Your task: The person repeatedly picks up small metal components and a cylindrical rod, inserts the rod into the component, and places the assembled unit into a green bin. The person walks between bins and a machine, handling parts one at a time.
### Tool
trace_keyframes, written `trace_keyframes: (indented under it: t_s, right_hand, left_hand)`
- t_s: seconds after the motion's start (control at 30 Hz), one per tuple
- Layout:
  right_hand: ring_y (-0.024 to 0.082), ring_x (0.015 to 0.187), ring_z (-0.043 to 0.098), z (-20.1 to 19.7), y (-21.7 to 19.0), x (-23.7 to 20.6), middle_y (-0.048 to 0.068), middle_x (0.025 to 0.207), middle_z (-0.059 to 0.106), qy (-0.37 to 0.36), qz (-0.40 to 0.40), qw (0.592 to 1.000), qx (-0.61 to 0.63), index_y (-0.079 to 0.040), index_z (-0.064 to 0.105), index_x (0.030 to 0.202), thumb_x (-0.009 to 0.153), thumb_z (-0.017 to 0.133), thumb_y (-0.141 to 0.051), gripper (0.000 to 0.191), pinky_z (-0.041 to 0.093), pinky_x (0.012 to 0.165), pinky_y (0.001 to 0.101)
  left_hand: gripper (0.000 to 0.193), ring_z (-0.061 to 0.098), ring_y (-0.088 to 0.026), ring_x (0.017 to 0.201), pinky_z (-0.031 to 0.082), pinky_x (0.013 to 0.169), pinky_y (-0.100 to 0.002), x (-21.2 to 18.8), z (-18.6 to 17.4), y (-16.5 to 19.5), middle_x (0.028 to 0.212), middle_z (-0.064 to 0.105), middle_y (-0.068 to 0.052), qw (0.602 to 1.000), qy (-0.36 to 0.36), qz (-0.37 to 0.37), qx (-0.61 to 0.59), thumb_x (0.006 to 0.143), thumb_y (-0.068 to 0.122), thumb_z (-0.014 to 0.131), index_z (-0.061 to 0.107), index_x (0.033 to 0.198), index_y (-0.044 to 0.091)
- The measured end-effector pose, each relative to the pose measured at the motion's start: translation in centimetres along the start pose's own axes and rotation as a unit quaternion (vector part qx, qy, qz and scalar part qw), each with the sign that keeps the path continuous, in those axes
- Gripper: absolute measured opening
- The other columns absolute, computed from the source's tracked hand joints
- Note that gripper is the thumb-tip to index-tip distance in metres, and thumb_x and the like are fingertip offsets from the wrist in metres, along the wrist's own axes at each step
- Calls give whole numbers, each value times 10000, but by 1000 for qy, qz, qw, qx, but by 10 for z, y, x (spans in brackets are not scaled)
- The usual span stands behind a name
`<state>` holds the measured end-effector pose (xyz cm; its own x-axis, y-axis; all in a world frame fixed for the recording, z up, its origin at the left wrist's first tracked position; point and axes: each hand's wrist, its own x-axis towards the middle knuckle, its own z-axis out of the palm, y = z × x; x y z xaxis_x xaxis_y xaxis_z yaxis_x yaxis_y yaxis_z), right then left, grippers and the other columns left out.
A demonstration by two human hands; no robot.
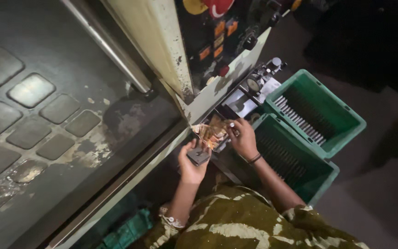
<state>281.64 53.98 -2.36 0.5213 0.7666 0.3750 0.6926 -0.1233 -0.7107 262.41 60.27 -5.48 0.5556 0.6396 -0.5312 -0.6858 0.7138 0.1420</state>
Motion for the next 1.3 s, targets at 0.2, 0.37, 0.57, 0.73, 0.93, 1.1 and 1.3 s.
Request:
trace_keyframes:
  t_s: [0.2, 0.37, 0.57, 0.73, 0.93, 1.1, 1.3]
  right_hand:
    - [214, 806, 719, 16, 62, -16, 97, 897, 745, 133, 222, 917, 304, -8, 691, 1094, 1000, 693, -156, 176, 586, 706, 328]
    - [256, 938, 748, 14, 94, -24, 167, 1052, 708, 107, 333, 790, 504, 50, 535, 1185, 967, 634, -93, 279, 631, 822, 385]
    - [258, 967, 740, 63, 87, -18, 152, 1107, 693, 35, 370, 763, 529, -25, 509, 1283, 901, 639, -12, 404, 614, 832, 366]
    - [303, 898, 715, 127, 99, 48, 146, 1025, 719, 236, 325, 853, 333, 12, 602, 1178, 903, 677, 7, 285, 584, 753, 390]
    - [432, 933, 693, 138, 87, 77, 213, 966, 728, 342, 271, 899, -23, -12, 579, 1130, 886, 585, 7, 244, 534, 813, 478]
    - [464, 963, 666, 136, 75, 79, 223, 1005, 706, 320, 259, 910, -43, -34, 560, 1147, 951, 537, -10, 198, 524, 827, 505]
    - [481, 958, 653, 138, 83, 82, 246, 1002, 688, 302, 245, 920, -57, -43, 534, 1119, 913, 572, -24, 210, 526, 806, 512]
  left_hand:
    - [406, 602, -272, 1236, 449, 1075, -452, -1, -9, -13, 1330, 665, -122, 998, -23, -41, 43, 916, 249, 500, 623, 1248, 49]
    - [410, 568, -288, 1296, 431, 1102, -481, -6, -10, -7, 1367, 601, -122, 997, -29, -54, 46, 971, 279, 512, 597, 1281, 26]
    - [442, 570, -269, 1325, 427, 1103, -460, -11, -15, 14, 1387, 639, -105, 993, -45, -87, 70, 950, 271, 506, 614, 1307, 33]
    - [444, 565, -313, 1319, 436, 1122, -498, -13, -28, 35, 1382, 617, -140, 991, -53, -112, 59, 972, 287, 544, 585, 1334, 32]
    - [499, 577, -335, 1311, 441, 1112, -495, -10, -33, 51, 1387, 627, -151, 982, -40, -167, 79, 947, 316, 544, 600, 1347, 23]
    - [518, 584, -359, 1308, 457, 1102, -504, -11, -35, 63, 1394, 621, -165, 977, -46, -190, 80, 950, 318, 532, 587, 1358, 5]
    - [501, 580, -356, 1309, 458, 1090, -514, -10, -40, 69, 1381, 627, -166, 975, -33, -210, 65, 966, 320, 509, 586, 1346, 3]
